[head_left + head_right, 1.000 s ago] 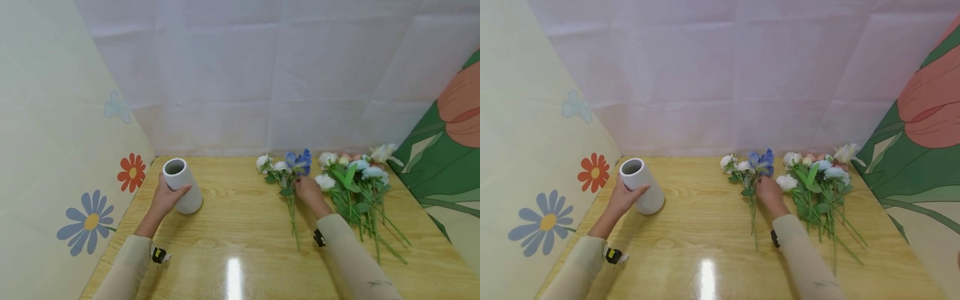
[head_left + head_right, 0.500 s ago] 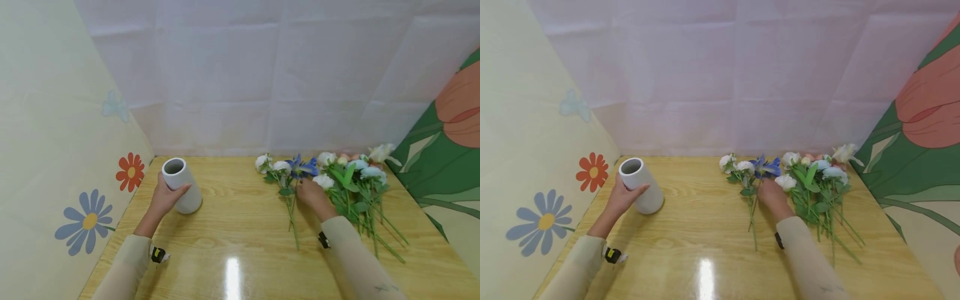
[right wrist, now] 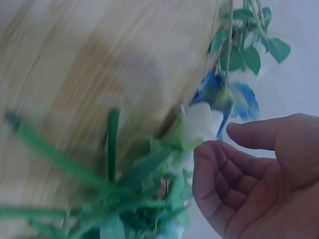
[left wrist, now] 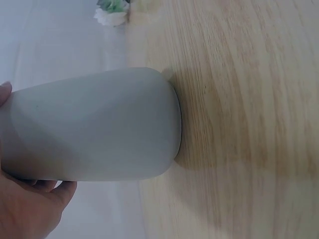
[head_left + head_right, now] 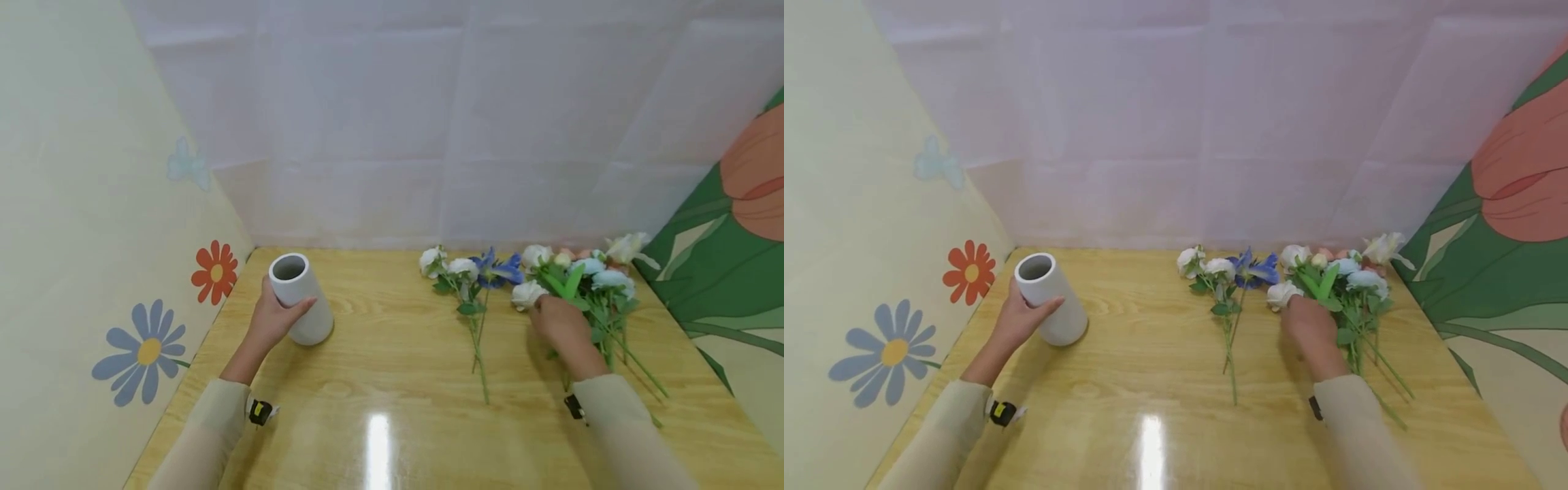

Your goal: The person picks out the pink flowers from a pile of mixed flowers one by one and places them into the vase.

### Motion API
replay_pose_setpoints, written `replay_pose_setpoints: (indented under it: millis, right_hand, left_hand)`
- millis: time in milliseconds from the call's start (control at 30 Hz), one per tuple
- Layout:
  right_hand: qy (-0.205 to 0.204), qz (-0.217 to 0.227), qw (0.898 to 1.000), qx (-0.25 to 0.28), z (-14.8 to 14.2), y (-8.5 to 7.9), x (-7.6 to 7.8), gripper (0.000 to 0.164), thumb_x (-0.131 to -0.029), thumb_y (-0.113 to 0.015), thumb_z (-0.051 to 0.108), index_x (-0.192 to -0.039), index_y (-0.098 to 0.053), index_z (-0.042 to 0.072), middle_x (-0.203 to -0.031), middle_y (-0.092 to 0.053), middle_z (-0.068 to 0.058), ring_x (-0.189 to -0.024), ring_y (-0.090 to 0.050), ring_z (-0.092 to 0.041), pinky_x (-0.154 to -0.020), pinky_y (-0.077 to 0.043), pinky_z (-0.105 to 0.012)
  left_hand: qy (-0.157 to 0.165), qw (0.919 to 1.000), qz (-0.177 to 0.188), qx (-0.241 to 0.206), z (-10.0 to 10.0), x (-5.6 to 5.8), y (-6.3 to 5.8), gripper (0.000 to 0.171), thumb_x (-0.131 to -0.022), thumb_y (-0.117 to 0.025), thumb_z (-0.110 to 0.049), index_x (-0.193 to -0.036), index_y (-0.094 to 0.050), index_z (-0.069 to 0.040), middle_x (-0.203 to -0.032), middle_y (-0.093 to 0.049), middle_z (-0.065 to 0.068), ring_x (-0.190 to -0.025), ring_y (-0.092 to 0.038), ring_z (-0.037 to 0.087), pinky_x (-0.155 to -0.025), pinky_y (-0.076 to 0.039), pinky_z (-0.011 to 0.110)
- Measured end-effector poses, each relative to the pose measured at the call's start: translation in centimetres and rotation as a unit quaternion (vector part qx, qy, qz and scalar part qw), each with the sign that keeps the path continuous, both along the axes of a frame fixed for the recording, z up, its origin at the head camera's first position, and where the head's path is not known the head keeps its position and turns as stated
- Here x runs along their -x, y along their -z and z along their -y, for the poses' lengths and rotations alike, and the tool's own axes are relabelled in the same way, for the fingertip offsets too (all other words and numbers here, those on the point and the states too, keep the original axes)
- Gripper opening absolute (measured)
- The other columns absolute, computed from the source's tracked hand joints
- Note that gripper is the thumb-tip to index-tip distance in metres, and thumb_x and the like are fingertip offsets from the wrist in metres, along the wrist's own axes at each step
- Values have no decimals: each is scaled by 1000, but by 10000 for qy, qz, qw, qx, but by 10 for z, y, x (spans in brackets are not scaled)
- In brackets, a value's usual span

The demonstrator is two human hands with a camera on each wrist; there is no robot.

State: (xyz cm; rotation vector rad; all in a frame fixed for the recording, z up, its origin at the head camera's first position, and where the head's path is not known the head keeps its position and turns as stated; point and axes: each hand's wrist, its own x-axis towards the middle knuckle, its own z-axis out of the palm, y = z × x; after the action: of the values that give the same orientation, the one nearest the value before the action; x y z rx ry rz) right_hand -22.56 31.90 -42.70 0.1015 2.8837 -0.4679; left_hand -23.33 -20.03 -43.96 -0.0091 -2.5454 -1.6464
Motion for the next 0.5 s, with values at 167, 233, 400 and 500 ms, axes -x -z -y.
replay_pose_setpoints:
  millis: [167, 233, 400, 500]
  right_hand:
    - [66, 36, 9999, -113, -12, -9, -12, 25, -103, -45, 16, -103, -60, -5, -94, -61, -24, -76, -57, -32, -61, -46, -42]
    - [86, 133, 9998, -118, -15, -11, -15, 24, -102, -46, 15, -94, -59, -3, -85, -58, -21, -72, -55, -31, -61, -44, -41]
    - [113, 399, 9990, -148, -27, -11, -25, 27, -102, -44, 14, -103, -57, -9, -92, -59, -25, -78, -57, -35, -65, -46, -44]
    - [133, 518, 9982, -265, -34, -11, -30, 27, -103, -45, 17, -97, -58, -6, -88, -59, -22, -76, -57, -33, -65, -47, -46]
  left_hand:
    - [52, 10000, 8, -17, -1, 0, 0, 97, -86, -81, -32, -154, -17, -6, -144, -44, 22, -130, -47, 40, -108, -39, 62]
    - [72, 10000, 36, -31, 0, -1, 0, 97, -86, -81, -33, -154, -17, -7, -144, -44, 21, -130, -47, 40, -108, -39, 62]
    - [130, 9999, 70, -34, -1, -4, 1, 96, -86, -81, -33, -153, -18, -6, -143, -44, 21, -130, -47, 40, -107, -40, 63]
    - [138, 9999, 52, -44, -1, -4, 2, 95, -86, -81, -33, -153, -18, -6, -143, -45, 21, -130, -48, 40, -107, -40, 63]
